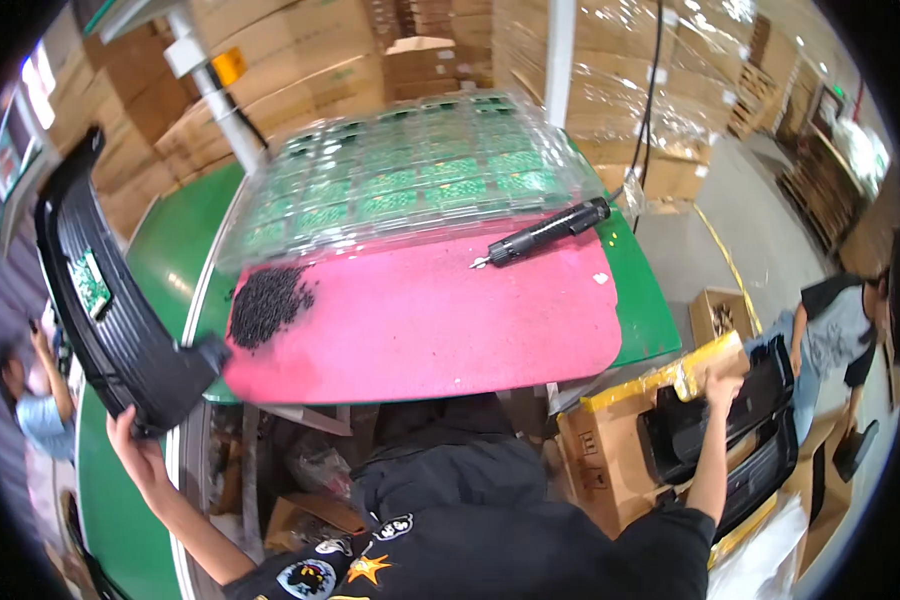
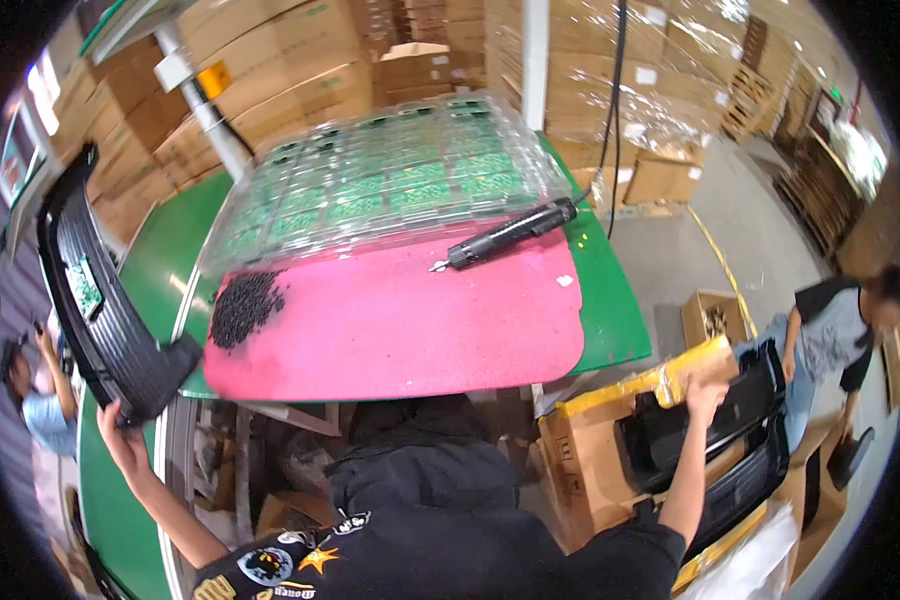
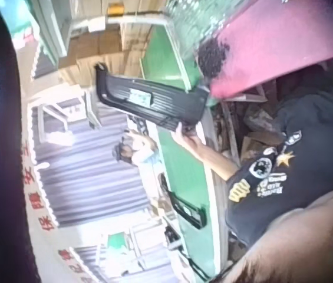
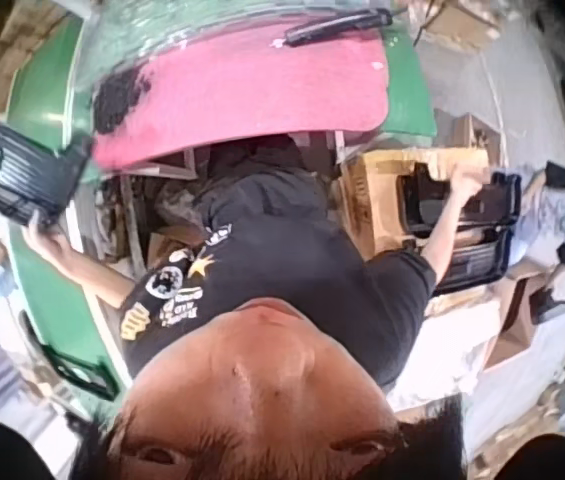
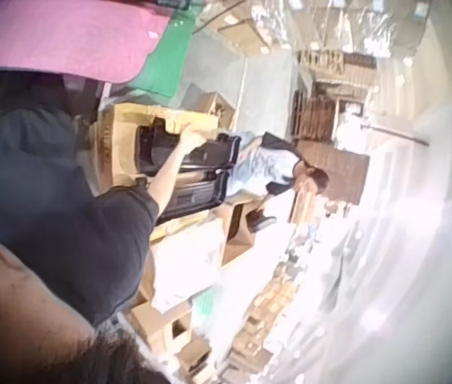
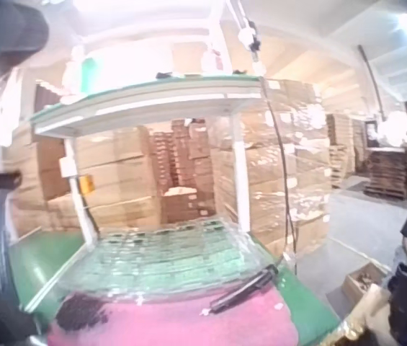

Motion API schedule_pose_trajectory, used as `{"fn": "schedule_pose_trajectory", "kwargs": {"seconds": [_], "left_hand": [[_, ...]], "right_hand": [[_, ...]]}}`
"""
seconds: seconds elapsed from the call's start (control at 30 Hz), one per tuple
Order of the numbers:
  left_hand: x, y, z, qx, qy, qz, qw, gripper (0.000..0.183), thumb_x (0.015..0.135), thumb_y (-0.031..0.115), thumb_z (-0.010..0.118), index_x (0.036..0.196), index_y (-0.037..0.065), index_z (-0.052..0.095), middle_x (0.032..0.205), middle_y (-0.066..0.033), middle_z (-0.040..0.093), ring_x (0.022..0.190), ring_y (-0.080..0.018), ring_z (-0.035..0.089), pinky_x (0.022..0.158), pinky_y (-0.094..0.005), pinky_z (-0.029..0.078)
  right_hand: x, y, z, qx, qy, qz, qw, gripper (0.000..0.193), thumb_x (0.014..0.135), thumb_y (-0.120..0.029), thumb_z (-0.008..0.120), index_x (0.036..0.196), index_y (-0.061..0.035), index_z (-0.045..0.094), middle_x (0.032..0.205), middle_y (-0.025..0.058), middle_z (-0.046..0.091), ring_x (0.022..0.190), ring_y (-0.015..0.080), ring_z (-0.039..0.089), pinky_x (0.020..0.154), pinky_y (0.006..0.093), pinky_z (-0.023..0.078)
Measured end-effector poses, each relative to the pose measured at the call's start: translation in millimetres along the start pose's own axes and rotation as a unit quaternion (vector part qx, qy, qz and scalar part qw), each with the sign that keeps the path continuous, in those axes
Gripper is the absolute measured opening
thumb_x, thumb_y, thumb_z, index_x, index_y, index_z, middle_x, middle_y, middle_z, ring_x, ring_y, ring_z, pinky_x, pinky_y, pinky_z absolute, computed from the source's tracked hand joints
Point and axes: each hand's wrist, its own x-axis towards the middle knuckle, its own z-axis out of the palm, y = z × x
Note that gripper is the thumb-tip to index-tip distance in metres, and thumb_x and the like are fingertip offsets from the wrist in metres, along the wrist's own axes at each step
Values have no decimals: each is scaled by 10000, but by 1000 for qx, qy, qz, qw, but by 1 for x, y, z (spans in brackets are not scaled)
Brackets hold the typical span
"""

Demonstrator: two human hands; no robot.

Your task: Install circuit boards into plastic components and secure them with screws using an electric screwdriver.

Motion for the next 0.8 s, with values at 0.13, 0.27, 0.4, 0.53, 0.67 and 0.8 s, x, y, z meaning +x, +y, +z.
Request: {"fn": "schedule_pose_trajectory", "kwargs": {"seconds": [0.13,0.27,0.4,0.53,0.67,0.8], "left_hand": [[21,5,-4,-63,16,-119,991,102,843,153,628,908,88,585,933,-45,647,874,-195,623,771,-369,536],[49,-23,-45,-53,140,-117,982,242,874,259,649,1020,81,575,986,-95,646,912,-221,632,771,-423,552],[71,-46,-97,-132,188,-117,966,409,884,366,684,1103,36,580,1017,-129,643,916,-262,648,796,-463,589],[91,-73,-88,-117,186,-72,973,639,794,436,788,1080,-85,552,1083,-183,616,945,-298,645,787,-485,600],[127,-101,-101,6,300,-13,954,684,738,413,843,1089,-81,525,1155,-153,560,979,-260,610,815,-486,560],[129,-126,-54,472,476,138,728,801,738,240,773,1375,-65,396,1393,-258,445,1315,-392,403,1125,-473,292]], "right_hand": [[-29,-27,-36,-55,-118,142,981,1067,685,-653,717,1390,29,297,1408,250,458,1279,384,491,1042,478,421],[-41,-52,-62,-103,-151,113,977,607,799,-435,648,1255,-46,553,1271,196,609,1176,353,595,957,465,488],[-47,-57,-76,-46,-134,87,986,426,790,-223,577,1131,21,654,1221,258,618,1161,372,599,955,449,489],[1,17,-56,98,26,-107,989,235,864,-154,577,999,35,544,943,185,631,872,331,615,809,414,497],[-64,-31,-116,356,-5,-312,881,108,929,-34,506,1007,35,476,772,88,448,671,186,434,649,302,410],[-149,-102,-201,162,-64,-325,930,82,921,13,496,994,32,465,799,122,407,724,207,435,678,312,400]]}}
